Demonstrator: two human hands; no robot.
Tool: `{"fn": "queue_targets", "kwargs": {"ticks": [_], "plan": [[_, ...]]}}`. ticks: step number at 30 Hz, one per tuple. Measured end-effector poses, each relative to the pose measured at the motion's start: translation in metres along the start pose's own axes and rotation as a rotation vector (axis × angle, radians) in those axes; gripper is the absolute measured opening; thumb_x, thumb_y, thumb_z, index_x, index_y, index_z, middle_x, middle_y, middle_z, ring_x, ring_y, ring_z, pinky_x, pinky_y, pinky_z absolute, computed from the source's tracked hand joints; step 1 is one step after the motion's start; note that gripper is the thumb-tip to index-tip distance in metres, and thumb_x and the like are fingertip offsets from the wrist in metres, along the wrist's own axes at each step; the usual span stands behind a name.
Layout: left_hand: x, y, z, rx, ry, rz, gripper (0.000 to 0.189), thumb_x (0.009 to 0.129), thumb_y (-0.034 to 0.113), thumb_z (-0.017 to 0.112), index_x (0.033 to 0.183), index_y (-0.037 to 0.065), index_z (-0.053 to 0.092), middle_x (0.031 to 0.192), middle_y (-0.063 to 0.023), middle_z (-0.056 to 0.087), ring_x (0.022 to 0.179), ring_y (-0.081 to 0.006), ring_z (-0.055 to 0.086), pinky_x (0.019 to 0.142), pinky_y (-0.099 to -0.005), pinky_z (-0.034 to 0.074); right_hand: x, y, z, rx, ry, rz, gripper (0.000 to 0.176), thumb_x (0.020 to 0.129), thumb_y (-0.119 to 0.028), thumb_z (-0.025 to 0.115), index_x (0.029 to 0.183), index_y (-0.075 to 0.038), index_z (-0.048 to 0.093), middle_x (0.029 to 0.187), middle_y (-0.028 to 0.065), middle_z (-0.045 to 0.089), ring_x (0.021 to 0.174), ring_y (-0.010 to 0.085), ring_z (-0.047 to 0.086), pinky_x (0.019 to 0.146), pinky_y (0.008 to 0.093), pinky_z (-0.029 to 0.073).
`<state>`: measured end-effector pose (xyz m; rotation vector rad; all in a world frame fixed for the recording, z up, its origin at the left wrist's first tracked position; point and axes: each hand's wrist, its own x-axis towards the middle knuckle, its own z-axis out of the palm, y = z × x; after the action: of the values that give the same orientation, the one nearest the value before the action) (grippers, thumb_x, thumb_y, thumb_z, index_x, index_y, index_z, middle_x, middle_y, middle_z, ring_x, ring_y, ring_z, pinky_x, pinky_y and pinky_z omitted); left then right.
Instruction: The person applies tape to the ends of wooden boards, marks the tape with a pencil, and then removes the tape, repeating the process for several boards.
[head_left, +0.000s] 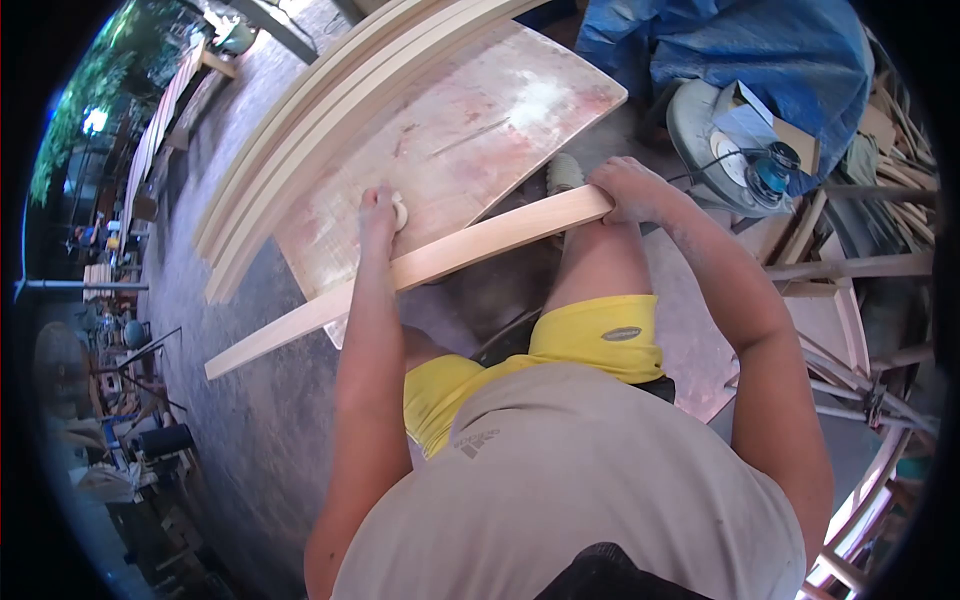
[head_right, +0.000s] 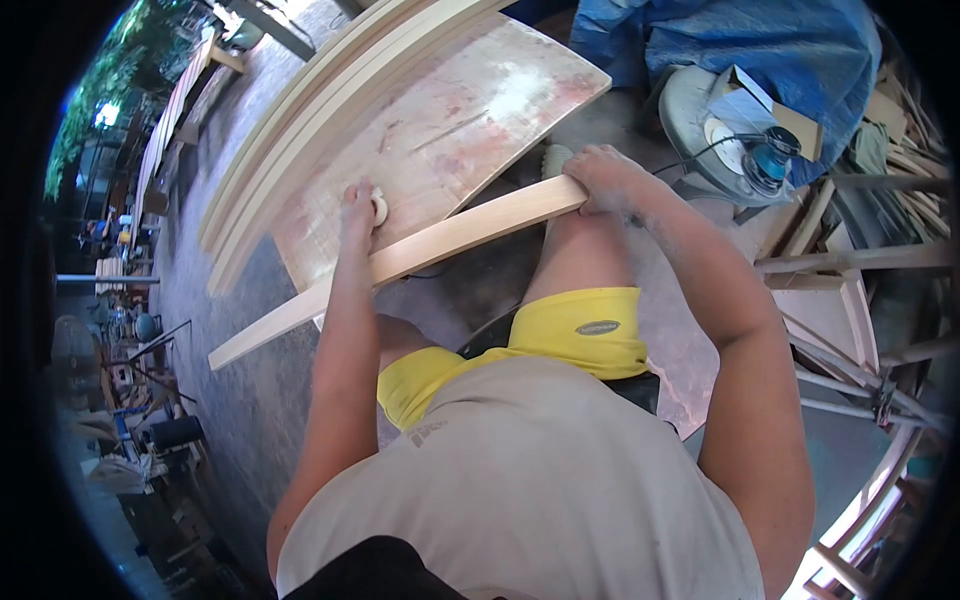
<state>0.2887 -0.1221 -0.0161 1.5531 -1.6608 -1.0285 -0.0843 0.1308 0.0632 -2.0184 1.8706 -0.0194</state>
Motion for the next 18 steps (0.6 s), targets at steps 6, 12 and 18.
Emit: {"fn": "queue_targets", "kwargs": {"ticks": [6, 12, 18], "plan": [[-0.037, 0.034, -0.004, -0.374, -0.034, 0.014, 0.039, 0.104, 0.042, 0.048, 0.11, 0.007, 0.061, 0.093, -0.0036, 0.062, 0.074, -0.0098, 0.054, 0.066, -0.0259, 0.045, 0.009, -0.04, 0.022, -0.007, 0.273, -0.206, 0.071, 0.07, -0.031, 0.084, 0.131, -0.005, 0.056, 0.127, 0.0155, 0.058, 0.123, 0.0341, 0.05, 0.106, 0.0445, 0.039], [-0.074, 0.032, -0.046, -0.411, -0.01, 0.007, 0.044, 0.106, 0.046, 0.042, 0.113, 0.007, 0.06, 0.095, -0.0042, 0.06, 0.077, -0.0092, 0.054, 0.066, -0.0249, 0.044, 0.037, -0.134, 0.037, 0.151, 0.467, -0.395, 0.078, 0.07, -0.033, 0.084, 0.135, -0.005, 0.05, 0.134, 0.0166, 0.051, 0.129, 0.0361, 0.046, 0.11, 0.0462, 0.037], [-0.121, 0.013, -0.116, -0.484, 0.079, -0.077, 0.053, 0.106, 0.052, 0.035, 0.11, 0.005, 0.06, 0.084, -0.0052, 0.063, 0.077, -0.0119, 0.057, 0.071, -0.0274, 0.046, 0.086, -0.212, 0.061, 0.051, 0.358, -0.372, 0.084, 0.069, -0.035, 0.086, 0.136, -0.004, 0.046, 0.131, 0.0168, 0.052, 0.127, 0.0348, 0.048, 0.107, 0.0462, 0.04]]}}
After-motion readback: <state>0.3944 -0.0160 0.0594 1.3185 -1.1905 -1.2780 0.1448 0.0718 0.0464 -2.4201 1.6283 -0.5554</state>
